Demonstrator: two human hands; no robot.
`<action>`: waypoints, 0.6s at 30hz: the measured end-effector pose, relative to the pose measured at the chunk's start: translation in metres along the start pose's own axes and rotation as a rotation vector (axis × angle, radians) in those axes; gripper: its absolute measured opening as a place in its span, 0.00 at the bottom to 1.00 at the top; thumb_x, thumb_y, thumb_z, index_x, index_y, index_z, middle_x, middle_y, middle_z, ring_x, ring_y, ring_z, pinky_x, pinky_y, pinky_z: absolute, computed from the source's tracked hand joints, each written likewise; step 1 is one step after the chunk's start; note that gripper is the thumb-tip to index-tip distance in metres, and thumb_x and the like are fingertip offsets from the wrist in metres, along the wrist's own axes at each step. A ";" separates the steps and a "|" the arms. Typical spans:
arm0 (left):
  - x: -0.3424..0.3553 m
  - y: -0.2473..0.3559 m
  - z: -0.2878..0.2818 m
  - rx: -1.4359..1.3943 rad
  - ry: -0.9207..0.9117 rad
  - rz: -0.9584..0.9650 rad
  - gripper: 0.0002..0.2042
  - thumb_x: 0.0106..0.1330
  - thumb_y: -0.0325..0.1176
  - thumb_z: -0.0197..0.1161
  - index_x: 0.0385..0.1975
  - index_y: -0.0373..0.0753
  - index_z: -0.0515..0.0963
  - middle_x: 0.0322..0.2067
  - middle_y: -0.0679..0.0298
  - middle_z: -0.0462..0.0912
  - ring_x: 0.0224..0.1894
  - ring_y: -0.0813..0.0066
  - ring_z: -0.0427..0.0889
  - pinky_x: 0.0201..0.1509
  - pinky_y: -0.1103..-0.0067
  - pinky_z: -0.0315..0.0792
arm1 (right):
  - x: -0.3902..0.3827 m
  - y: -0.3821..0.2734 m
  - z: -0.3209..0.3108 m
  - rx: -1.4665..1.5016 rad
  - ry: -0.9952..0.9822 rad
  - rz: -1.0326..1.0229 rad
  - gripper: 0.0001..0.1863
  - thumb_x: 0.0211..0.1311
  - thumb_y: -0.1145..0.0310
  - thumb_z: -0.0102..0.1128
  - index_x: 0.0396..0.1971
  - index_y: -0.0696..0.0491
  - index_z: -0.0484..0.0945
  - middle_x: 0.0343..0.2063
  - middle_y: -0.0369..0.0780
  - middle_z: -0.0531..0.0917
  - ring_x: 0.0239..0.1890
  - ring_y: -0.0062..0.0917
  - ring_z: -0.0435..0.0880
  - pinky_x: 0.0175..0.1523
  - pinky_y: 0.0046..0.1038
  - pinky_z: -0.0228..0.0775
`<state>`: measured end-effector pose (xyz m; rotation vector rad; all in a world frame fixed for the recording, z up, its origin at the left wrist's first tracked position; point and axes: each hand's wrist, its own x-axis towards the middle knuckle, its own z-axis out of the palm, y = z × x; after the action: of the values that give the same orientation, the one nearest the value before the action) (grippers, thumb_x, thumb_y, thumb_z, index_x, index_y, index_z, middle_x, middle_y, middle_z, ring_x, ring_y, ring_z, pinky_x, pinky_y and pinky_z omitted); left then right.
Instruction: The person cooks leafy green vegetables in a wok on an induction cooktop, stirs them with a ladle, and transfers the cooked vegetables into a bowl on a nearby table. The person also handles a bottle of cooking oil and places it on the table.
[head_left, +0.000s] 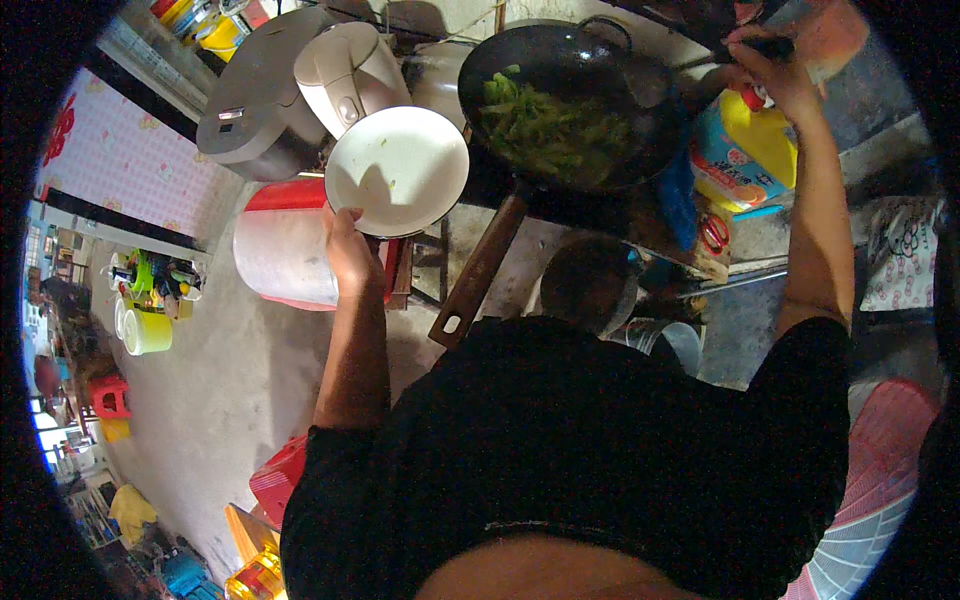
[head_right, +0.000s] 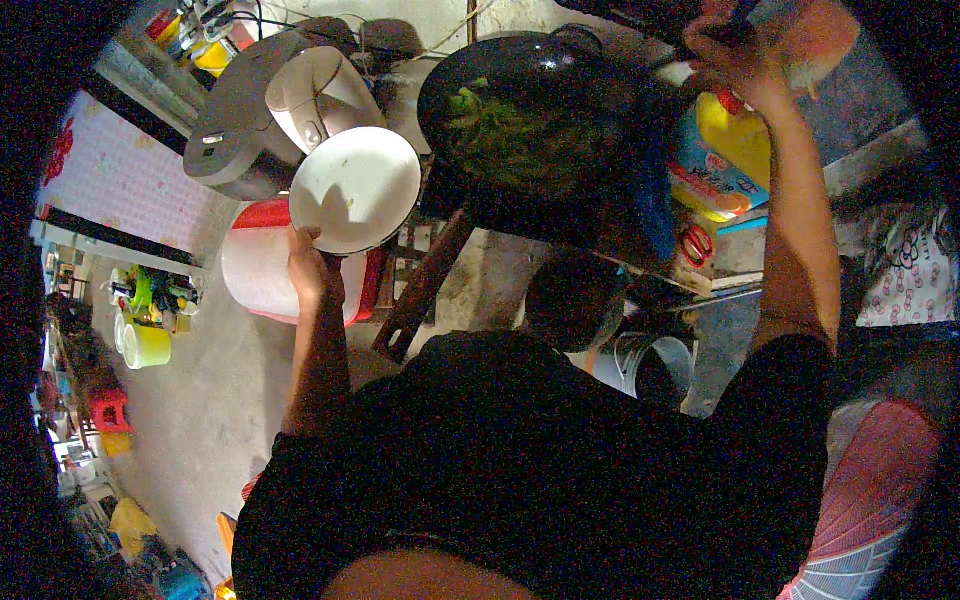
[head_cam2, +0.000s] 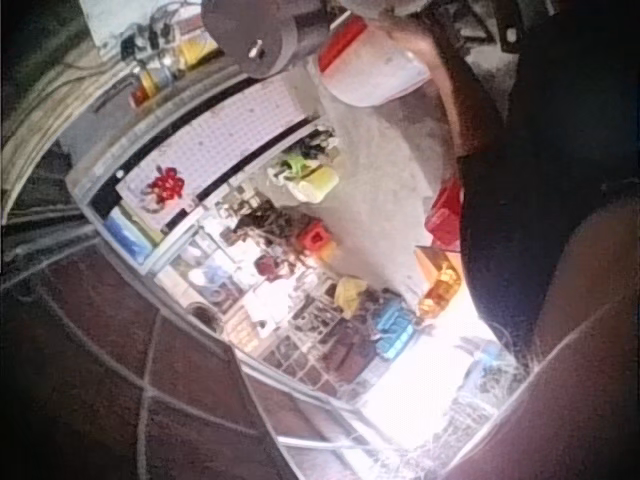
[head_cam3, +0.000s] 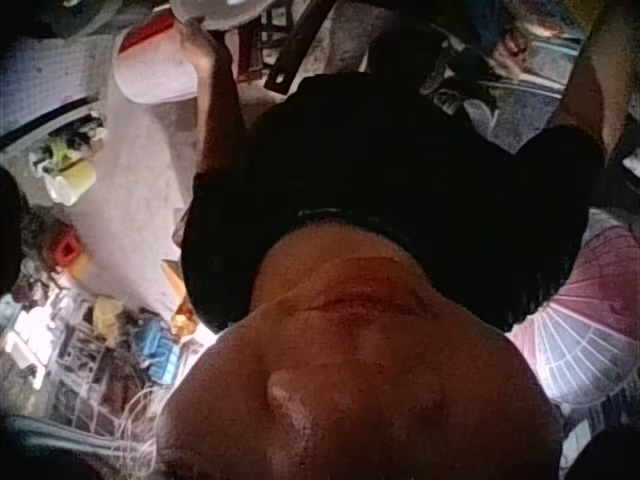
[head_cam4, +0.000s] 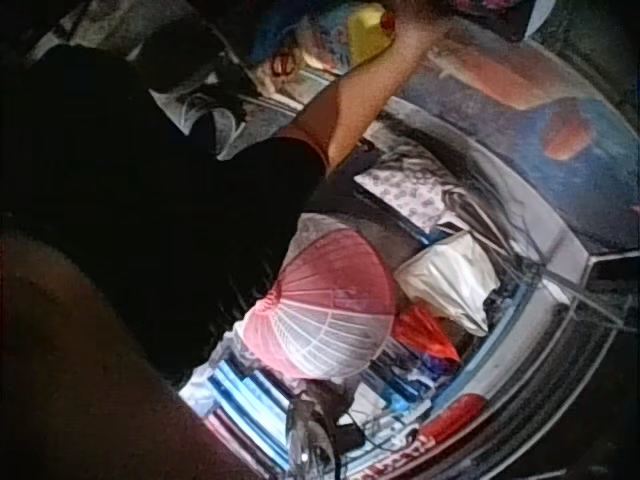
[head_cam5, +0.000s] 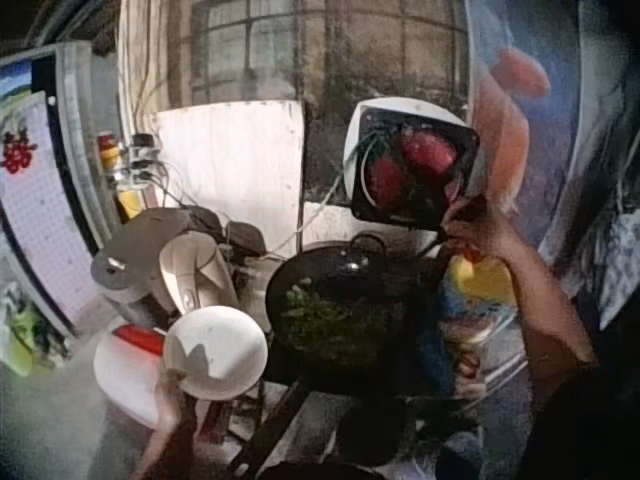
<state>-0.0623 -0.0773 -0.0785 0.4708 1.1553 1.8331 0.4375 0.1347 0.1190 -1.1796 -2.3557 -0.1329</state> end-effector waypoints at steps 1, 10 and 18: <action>0.001 0.001 0.001 -0.020 -0.038 0.023 0.18 0.58 0.29 0.48 0.50 0.36 0.66 0.44 0.59 0.72 0.47 0.66 0.72 0.52 0.71 0.68 | -0.001 0.003 -0.002 0.031 -0.008 0.112 0.12 0.59 0.65 0.61 0.41 0.53 0.76 0.35 0.38 0.82 0.34 0.24 0.83 0.35 0.23 0.76; 0.010 0.001 0.010 0.090 -0.020 -0.001 0.18 0.56 0.28 0.48 0.49 0.36 0.67 0.44 0.59 0.72 0.48 0.67 0.71 0.53 0.71 0.66 | -0.081 -0.057 0.112 1.287 0.072 0.873 0.22 0.60 0.52 0.56 0.50 0.48 0.73 0.33 0.38 0.82 0.31 0.20 0.82 0.27 0.20 0.69; 0.010 0.007 0.022 0.023 -0.071 0.016 0.18 0.57 0.28 0.48 0.49 0.35 0.66 0.45 0.58 0.71 0.48 0.66 0.71 0.54 0.71 0.66 | -0.108 -0.109 0.130 1.267 0.174 0.939 0.17 0.59 0.54 0.56 0.45 0.46 0.77 0.25 0.37 0.81 0.22 0.16 0.76 0.26 0.19 0.66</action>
<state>-0.0555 -0.0581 -0.0629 0.5556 1.1285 1.8033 0.3568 0.0280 -0.0315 -1.2596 -1.0411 1.2748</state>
